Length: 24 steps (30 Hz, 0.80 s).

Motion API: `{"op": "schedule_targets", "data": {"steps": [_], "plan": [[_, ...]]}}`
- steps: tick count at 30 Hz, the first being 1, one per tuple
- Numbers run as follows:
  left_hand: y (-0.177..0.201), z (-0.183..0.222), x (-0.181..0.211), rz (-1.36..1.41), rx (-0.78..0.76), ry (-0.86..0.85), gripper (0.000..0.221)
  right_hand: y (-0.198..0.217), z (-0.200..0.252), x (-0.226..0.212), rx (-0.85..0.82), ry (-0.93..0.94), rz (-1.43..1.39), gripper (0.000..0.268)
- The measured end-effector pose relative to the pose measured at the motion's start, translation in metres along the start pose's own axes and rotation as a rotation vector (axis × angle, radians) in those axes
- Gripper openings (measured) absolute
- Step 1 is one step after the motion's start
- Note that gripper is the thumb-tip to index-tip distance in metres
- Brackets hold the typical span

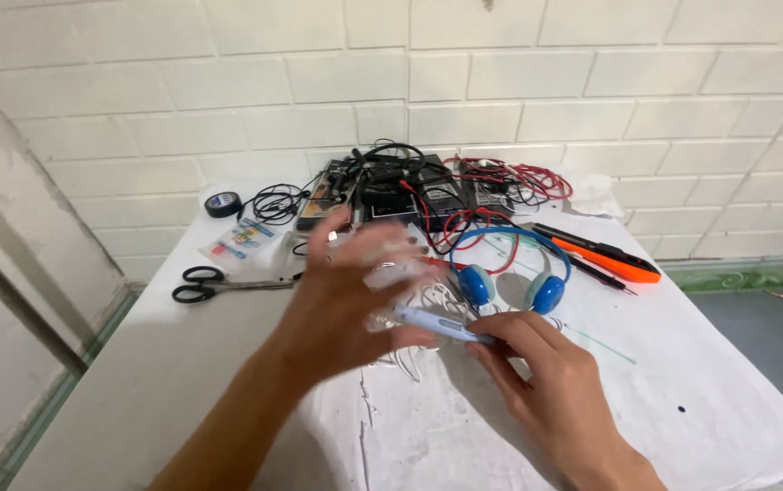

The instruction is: Securing and organizing various electronic wires, cables, and components on a workbench using tools.

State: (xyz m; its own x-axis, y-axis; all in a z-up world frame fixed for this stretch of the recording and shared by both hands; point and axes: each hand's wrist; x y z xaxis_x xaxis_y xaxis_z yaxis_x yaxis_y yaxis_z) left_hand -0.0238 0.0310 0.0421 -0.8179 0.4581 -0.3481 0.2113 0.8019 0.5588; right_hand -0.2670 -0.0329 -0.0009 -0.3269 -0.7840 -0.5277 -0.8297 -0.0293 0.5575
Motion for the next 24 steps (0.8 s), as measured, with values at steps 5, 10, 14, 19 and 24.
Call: {"op": "schedule_targets", "data": {"steps": [5,10,14,19,24], "plan": [[-0.026,0.001,0.013,-0.144,-0.108,-0.226,0.037,-0.004,0.002,0.005,-0.047,-0.014,0.051,0.015],[-0.033,0.005,0.019,-0.191,-0.064,-0.267,0.032,-0.011,0.002,0.001,-0.212,-0.122,0.359,0.016],[-0.033,0.005,0.016,-0.135,-0.182,-0.239,0.018,-0.012,0.0,0.004,-0.35,-0.065,0.447,0.013],[-0.026,0.002,0.011,0.094,-0.429,-0.102,0.019,0.001,-0.007,-0.007,-0.379,0.062,0.266,0.021],[-0.024,0.004,0.007,0.172,-0.453,-0.015,0.028,0.004,-0.01,-0.009,-0.325,0.148,0.198,0.023]]}}
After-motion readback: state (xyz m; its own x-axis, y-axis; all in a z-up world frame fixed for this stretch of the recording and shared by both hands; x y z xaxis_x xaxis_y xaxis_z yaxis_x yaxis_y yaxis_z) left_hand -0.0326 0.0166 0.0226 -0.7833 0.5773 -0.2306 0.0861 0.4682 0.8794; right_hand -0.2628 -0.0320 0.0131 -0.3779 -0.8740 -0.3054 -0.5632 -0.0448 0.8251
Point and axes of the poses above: each hand's wrist, its own z-axis away from the middle knuckle, its own y-axis out of the back of the hand, x = y × z, and after that the axes turned 7 degrees about -y, right-handed
